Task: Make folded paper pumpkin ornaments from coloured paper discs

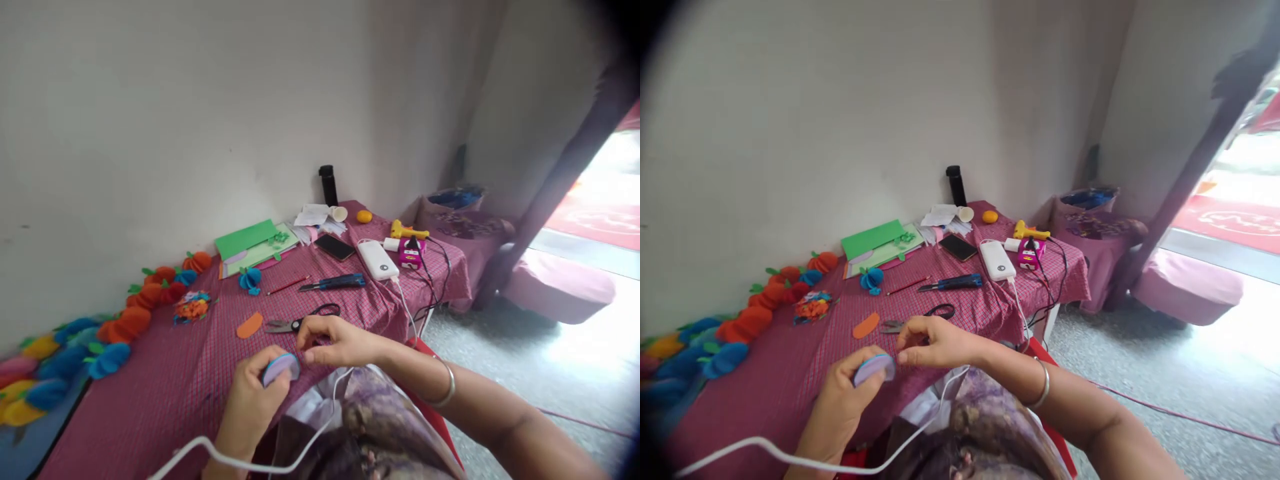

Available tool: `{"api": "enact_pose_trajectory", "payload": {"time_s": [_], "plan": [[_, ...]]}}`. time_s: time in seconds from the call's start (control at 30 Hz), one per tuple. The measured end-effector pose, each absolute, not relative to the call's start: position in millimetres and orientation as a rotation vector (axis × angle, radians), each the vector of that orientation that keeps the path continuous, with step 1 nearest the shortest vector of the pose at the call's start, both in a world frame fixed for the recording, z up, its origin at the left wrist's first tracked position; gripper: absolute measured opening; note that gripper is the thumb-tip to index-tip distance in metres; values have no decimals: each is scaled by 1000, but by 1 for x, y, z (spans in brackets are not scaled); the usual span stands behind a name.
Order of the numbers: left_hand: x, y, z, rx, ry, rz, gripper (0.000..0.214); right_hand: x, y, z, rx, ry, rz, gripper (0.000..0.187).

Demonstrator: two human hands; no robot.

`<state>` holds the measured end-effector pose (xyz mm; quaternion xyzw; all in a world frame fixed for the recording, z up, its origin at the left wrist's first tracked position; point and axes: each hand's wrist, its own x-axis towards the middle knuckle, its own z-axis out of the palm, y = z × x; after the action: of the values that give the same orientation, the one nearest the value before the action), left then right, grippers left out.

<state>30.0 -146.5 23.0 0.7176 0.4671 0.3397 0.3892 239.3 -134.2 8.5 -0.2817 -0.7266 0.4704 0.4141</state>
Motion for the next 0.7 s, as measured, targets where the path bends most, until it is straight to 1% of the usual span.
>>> {"api": "enact_pose_trajectory", "payload": {"time_s": [0.13, 0.3, 0.5, 0.7], "plan": [[39, -150, 26, 1957, 1176, 689, 13, 232, -144, 11, -703, -1807, 1242, 28], [45, -152, 23, 1947, 1174, 600, 17, 223, -147, 6, -756, -1799, 1243, 30], [43, -151, 21, 1844, 1167, 731, 11, 213, -146, -4, -721, -1301, 1545, 43], [44, -153, 21, 1699, 1102, 818, 18, 205, -147, -9, -656, -1053, 1581, 42]]}}
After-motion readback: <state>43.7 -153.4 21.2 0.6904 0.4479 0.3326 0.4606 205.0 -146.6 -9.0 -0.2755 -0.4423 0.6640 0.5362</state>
